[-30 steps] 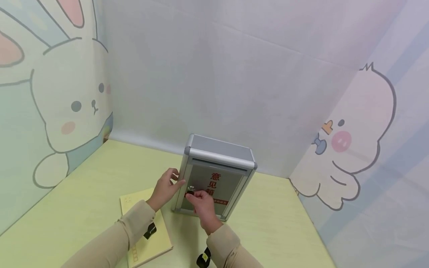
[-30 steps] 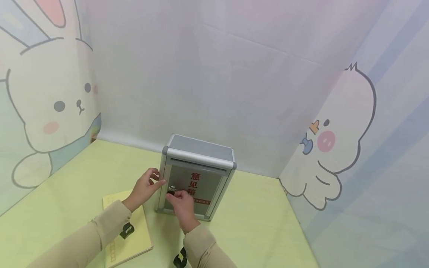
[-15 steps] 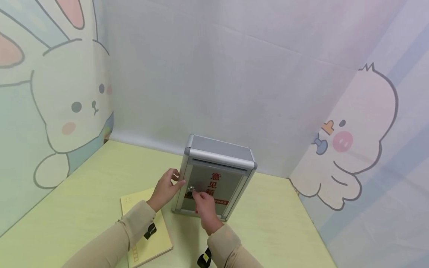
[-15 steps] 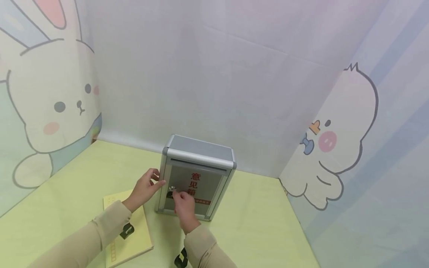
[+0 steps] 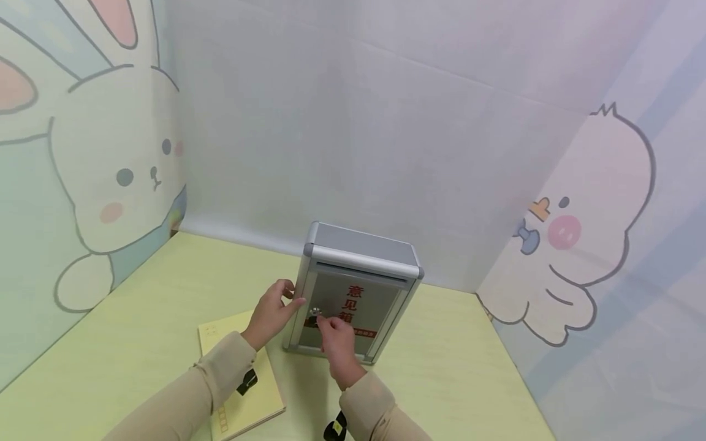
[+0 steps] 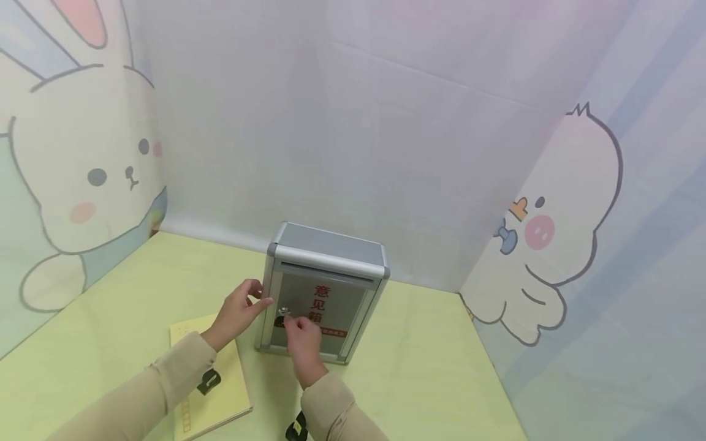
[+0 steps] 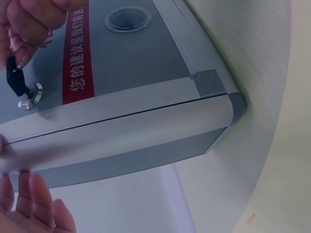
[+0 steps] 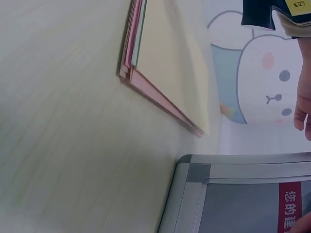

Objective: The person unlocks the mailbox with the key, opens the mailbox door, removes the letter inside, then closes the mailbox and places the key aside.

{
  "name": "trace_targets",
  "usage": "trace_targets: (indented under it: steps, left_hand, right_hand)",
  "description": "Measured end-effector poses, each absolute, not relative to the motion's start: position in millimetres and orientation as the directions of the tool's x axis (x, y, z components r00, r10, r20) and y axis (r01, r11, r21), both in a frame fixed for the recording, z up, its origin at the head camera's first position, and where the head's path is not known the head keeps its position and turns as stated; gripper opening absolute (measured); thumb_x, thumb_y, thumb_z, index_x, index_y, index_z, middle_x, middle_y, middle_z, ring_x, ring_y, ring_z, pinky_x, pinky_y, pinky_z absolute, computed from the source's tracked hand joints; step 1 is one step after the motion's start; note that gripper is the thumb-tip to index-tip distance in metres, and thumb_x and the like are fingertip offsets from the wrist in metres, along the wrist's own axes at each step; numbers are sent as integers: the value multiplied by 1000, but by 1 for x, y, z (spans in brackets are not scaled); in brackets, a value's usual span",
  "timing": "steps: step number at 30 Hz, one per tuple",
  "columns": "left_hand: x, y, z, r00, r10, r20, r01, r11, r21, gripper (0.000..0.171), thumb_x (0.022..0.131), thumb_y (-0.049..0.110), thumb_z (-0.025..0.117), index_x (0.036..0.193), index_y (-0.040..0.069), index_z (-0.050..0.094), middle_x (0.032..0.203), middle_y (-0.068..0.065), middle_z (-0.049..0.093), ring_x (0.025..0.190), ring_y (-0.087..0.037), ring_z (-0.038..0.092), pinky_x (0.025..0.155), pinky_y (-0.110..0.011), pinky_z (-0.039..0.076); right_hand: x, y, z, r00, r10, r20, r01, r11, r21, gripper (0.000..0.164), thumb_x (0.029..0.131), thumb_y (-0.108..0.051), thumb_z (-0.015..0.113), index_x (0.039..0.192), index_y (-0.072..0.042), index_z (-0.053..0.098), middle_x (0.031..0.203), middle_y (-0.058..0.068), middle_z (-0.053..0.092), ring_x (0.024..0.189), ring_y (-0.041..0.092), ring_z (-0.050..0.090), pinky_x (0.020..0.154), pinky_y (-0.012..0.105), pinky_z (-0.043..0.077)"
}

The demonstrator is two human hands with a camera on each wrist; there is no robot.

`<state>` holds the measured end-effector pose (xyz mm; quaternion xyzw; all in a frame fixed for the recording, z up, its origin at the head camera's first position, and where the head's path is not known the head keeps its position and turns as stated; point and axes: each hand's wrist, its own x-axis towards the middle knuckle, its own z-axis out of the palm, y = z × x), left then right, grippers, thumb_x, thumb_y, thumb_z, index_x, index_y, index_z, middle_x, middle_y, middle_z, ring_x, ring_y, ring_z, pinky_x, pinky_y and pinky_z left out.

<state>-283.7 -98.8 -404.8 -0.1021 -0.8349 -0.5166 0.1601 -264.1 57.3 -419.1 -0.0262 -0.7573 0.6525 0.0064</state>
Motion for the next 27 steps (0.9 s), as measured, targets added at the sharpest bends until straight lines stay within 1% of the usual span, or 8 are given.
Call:
trace_targets:
  steps: [3, 7, 15, 21, 27]
  left_hand:
    - [-284, -98, -405, -927, 6, 376, 337, 456, 824, 26, 91, 13, 65, 106, -3, 52, 98, -15, 58, 65, -17, 46, 62, -31, 41]
    - [-284, -98, -406, -926, 6, 377, 337, 461, 821, 26, 91, 14, 65, 106, -2, 51, 98, -15, 58, 64, -17, 46, 61, -32, 41]
    - [-282, -97, -406, -928, 3, 372, 331, 466, 821, 25, 92, 14, 65, 105, -1, 50, 97, -15, 58, 61, -17, 43, 58, -30, 39]
    - [-281, -96, -406, -929, -1, 369, 328, 459, 826, 26, 92, 15, 64, 106, -2, 50, 97, -15, 57, 62, -17, 43, 59, -30, 39]
    - [-281, -95, -407, -930, -12, 368, 325, 443, 836, 25, 92, 14, 64, 107, -2, 49, 99, -16, 56, 62, -17, 43, 58, -30, 39]
  right_hand:
    - [-263, 56, -418, -998, 64, -10, 20, 158, -987, 29, 94, -21, 58, 70, -6, 53, 52, -5, 38, 47, 8, 36, 47, 25, 32]
    - [-261, 53, -418, -997, 83, -3, 17, 171, -985, 29, 94, -21, 57, 69, -7, 52, 54, -5, 39, 48, 8, 36, 47, 25, 30]
    - [-261, 55, -420, -994, 112, 17, 3, 176, -984, 31, 92, -18, 59, 63, -12, 49, 52, -6, 37, 47, 8, 35, 46, 24, 29]
    - [-258, 56, -422, -997, 74, 9, 3, 155, -988, 33, 92, -18, 58, 62, -14, 45, 53, -6, 37, 47, 7, 32, 46, 24, 28]
    - [-255, 59, -420, -999, 55, 2, 6, 143, -990, 33, 93, -19, 58, 62, -14, 46, 50, -6, 36, 45, 7, 34, 46, 24, 30]
